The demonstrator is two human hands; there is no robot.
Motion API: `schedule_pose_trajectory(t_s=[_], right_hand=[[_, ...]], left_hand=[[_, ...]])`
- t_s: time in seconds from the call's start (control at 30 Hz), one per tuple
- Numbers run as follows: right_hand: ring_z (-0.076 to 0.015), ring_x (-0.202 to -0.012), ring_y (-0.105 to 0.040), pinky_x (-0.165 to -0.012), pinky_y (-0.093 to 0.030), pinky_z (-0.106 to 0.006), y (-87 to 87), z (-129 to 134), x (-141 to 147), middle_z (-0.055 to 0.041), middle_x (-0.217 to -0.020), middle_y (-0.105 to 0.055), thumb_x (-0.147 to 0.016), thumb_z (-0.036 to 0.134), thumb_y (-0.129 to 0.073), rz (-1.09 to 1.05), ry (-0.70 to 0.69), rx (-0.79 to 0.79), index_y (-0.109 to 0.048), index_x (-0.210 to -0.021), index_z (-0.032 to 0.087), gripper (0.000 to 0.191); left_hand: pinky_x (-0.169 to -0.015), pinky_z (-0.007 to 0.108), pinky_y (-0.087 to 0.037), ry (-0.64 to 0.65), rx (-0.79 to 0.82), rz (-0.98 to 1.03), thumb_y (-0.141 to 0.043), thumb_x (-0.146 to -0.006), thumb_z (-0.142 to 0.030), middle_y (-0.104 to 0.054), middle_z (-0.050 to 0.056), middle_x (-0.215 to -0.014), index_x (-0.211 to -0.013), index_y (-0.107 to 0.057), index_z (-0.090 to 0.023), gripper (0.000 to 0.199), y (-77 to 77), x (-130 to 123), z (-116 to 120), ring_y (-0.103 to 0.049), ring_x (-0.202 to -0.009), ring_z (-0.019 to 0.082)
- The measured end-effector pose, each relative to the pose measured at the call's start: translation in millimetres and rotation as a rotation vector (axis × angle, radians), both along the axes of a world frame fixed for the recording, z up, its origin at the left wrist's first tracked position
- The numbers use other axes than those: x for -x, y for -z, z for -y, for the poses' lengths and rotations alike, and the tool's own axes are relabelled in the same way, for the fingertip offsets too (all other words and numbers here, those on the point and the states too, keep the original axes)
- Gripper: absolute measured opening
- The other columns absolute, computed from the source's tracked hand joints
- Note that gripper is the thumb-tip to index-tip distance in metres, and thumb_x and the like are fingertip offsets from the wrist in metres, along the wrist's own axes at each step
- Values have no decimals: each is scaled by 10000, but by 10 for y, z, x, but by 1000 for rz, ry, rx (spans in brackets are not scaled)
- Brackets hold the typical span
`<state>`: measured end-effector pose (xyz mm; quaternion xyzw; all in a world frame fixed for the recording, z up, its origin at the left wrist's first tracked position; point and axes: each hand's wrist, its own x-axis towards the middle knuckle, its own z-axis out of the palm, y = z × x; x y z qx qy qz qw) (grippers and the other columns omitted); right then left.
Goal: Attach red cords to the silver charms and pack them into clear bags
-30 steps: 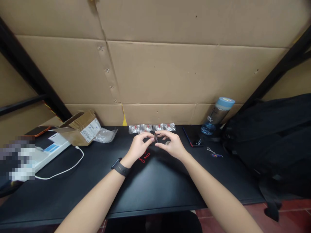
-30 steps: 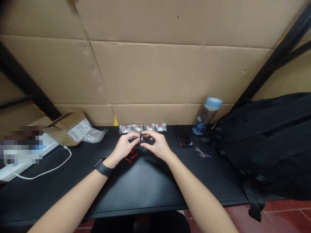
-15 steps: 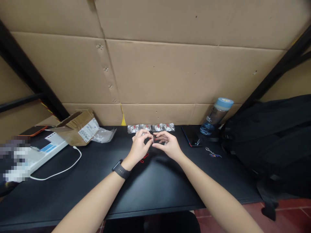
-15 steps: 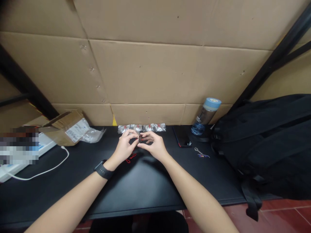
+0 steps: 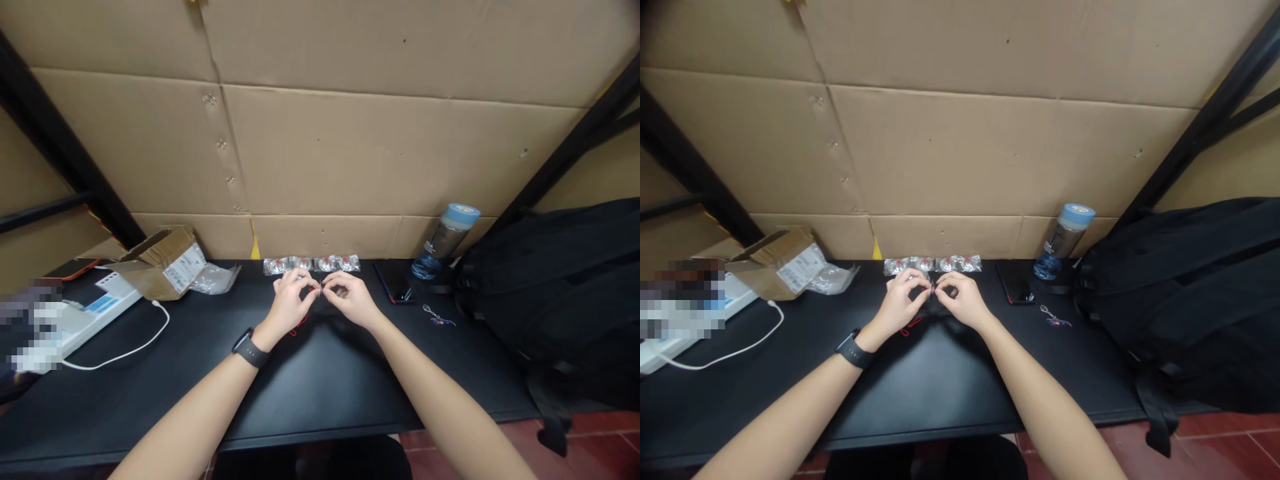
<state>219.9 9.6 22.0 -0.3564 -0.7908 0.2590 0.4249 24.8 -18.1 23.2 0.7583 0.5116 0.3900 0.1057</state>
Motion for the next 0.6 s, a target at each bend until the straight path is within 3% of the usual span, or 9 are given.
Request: schedule_pose_trajectory(t_s=[0.17,0.27,0.4,0.53,0.6], right_hand=[[-227,-1020,-649,-880,-528,-356,35,-17,-23,-74,-1109,-670,-811,192,-686,190,36,-84,-687,-764,207,49],[-232,-1076,-630,-978,-491,-386,32,-24,-46,-72,-1127,-652,-816,180,-681,205,14,-106,-674,-759,208,64],[-218,-1051,-643,-931,-508,-357,-5,-29,-56,-76,-1135,-637,-828,169,-671,161,-6,-65,-676,-767,205,71],[-215,-1050,-647,-879,-519,-336,5,-69,-87,-79,-1152,-646,-867,198,-653,200,-5,-32,-683,-785,202,87],[-220,-1067,-641,-911,-511,-350,22,-107,-152,-83,-1141,-660,-901,228,-629,266,19,-35,-697,-883,207,74]], left_hand=[[-977,398,-373,77,68,19,-483,-1016,-366,-664,43,-1172,-1113,-631,-264,204,4,25,-19,-566,-1166,233],[-985,416,-360,128,83,-49,-541,-989,-397,-654,45,-1271,-1168,-656,-290,238,39,30,-32,-540,-1224,250],[-974,449,-342,144,99,-206,-611,-946,-411,-665,33,-1289,-1068,-728,-306,199,143,23,-51,-494,-1256,285],[-976,459,-331,155,94,-267,-589,-958,-450,-640,35,-1350,-1173,-696,-332,267,197,58,-76,-463,-1284,295],[-969,450,-331,131,76,-276,-546,-983,-428,-639,45,-1349,-1234,-660,-330,293,168,124,-101,-470,-1281,293]])
